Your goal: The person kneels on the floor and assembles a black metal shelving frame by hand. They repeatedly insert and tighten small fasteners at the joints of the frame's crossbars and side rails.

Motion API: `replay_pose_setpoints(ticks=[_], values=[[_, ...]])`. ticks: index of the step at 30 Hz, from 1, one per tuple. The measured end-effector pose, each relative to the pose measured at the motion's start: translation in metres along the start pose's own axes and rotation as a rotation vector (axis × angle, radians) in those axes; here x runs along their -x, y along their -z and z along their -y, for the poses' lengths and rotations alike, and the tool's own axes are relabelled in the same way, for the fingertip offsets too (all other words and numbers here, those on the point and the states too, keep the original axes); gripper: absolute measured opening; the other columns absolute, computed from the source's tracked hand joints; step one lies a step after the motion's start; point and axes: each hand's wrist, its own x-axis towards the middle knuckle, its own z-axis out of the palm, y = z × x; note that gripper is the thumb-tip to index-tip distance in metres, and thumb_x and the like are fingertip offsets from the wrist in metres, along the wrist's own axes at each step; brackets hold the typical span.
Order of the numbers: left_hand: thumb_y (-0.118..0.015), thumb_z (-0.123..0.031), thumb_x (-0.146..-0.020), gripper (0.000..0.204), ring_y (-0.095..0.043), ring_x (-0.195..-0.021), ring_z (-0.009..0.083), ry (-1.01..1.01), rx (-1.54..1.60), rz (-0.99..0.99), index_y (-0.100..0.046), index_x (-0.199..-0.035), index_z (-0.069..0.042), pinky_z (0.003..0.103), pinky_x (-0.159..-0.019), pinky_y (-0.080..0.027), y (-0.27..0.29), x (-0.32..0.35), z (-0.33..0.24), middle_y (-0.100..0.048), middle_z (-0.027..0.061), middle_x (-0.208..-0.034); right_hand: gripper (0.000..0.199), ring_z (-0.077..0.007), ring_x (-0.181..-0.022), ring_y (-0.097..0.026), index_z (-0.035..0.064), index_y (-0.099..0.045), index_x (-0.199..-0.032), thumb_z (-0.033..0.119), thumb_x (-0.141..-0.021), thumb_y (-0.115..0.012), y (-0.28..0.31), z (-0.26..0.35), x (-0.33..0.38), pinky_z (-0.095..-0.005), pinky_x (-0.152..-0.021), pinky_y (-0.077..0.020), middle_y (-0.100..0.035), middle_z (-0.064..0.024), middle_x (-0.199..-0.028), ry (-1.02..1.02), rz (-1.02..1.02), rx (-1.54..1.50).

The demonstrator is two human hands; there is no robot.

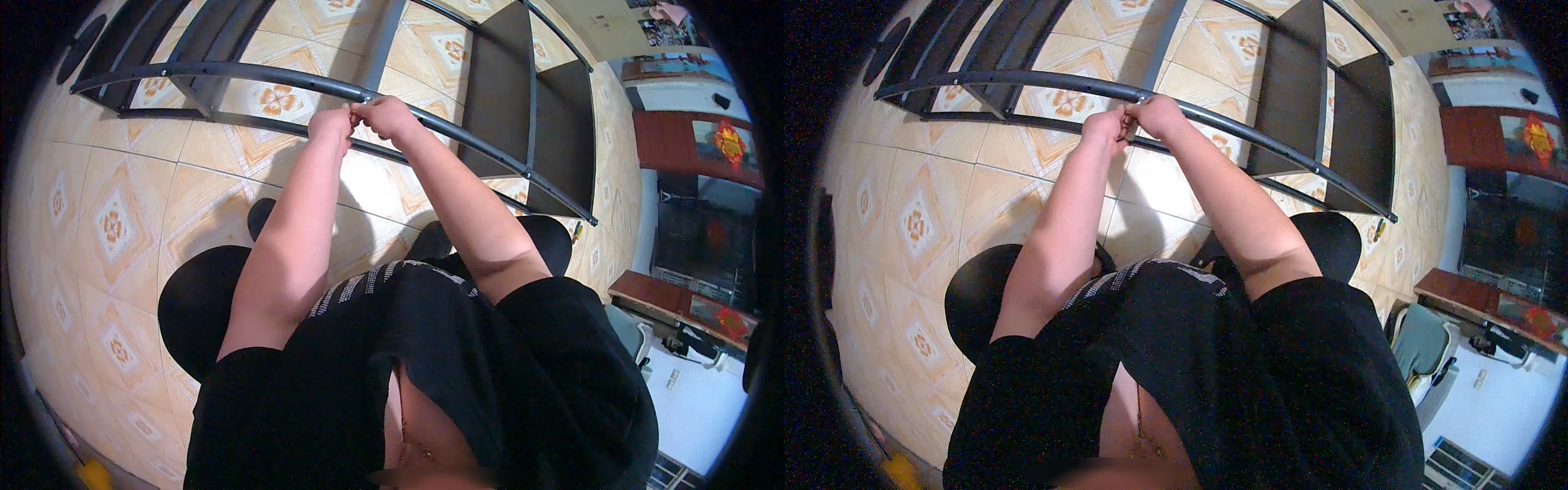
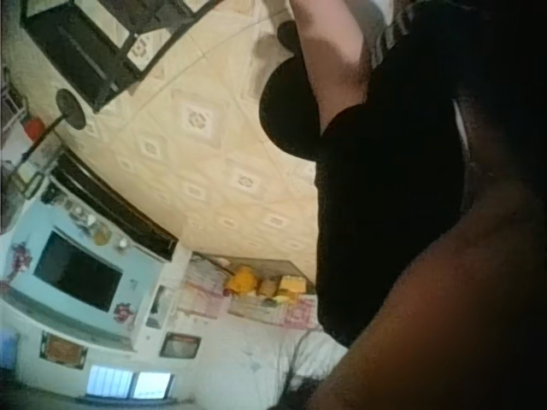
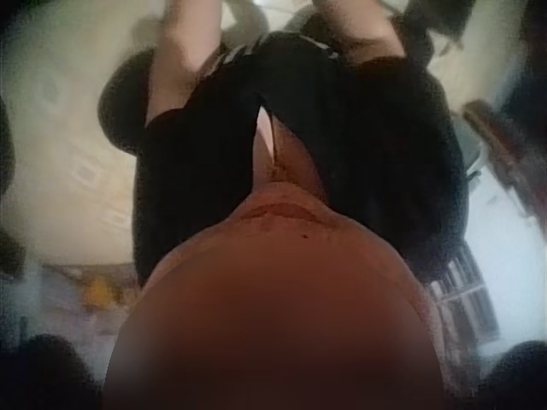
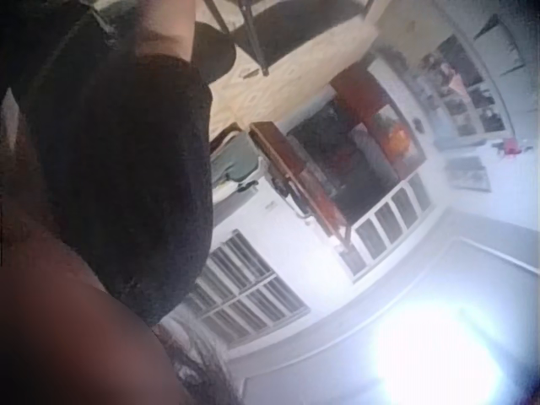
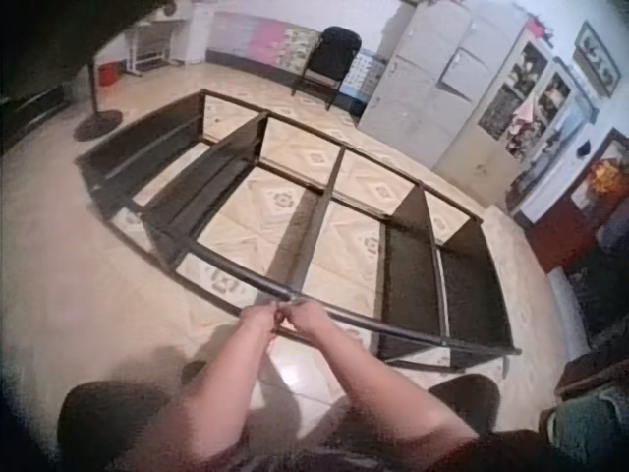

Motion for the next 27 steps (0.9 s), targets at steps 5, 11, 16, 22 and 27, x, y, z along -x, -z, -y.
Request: replay_pose_setpoints(ticks=[5, 11, 16, 22, 27], values=[[-0.059, -0.018, -0.091, 0.021, -0.058, -0.061, 0.0145, -0.061, 0.244, -0.142, -0.060, -0.084, 0.001, 0.028, -0.048, -0.039, -0.009, 0.008, 0.004, -0.064, 0.0065, -0.075, 0.034, -0.0283, -0.078, -0.065, 0.0108, -0.067, -0.078, 0.042, -0.068, -0.075, 0.014, 0.031, 0.032, -0.0367, -0.070, -0.0515, -0.067, -0.0113, -0.081, 0.112, -0.258, 0.392], [-0.063, -0.022, -0.088, 0.025, -0.062, -0.064, 0.0186, -0.192, 0.206, -0.322, -0.063, -0.083, 0.003, 0.030, -0.052, -0.044, -0.020, 0.005, 0.005, -0.066, 0.0104, -0.076, 0.030, -0.0279, -0.076, -0.064, 0.0079, -0.064, -0.082, 0.034, -0.071, -0.073, 0.018, 0.002, 0.005, -0.0374, -0.070, -0.0507, -0.066, -0.0111, -0.079, 0.302, -0.176, 0.129], [-0.065, -0.036, -0.083, 0.034, -0.066, -0.071, 0.0279, -0.594, -0.521, -0.532, -0.069, -0.077, -0.003, 0.039, -0.062, -0.049, -0.015, 0.013, -0.007, -0.067, 0.0139, -0.074, 0.024, -0.0135, -0.067, -0.060, 0.0029, -0.064, -0.085, 0.027, -0.082, -0.069, 0.026, -0.005, -0.005, -0.0276, -0.066, -0.0487, -0.065, -0.0063, -0.074, 0.315, -0.105, 0.079], [-0.061, -0.037, -0.084, 0.033, -0.066, -0.071, 0.0312, -0.822, -0.975, -0.605, -0.069, -0.078, -0.006, 0.041, -0.063, -0.051, -0.032, 0.040, -0.033, -0.067, 0.0160, -0.075, 0.022, -0.0112, -0.070, -0.059, 0.0017, -0.065, -0.087, 0.023, -0.088, -0.063, 0.036, -0.006, -0.014, -0.0250, -0.066, -0.0484, -0.064, -0.0030, -0.077, 0.185, 0.064, -0.209], [-0.059, -0.034, -0.085, 0.032, -0.065, -0.072, 0.0347, -1.080, -1.143, -0.598, -0.067, -0.076, -0.004, 0.043, -0.064, -0.051, -0.040, 0.030, -0.030, -0.066, 0.0173, -0.075, 0.018, -0.0121, -0.072, -0.060, 0.0010, -0.065, -0.092, 0.018, -0.089, -0.060, 0.035, -0.012, -0.019, -0.0250, -0.068, -0.0487, -0.065, -0.0053, -0.080, 0.204, 0.064, -0.432]])
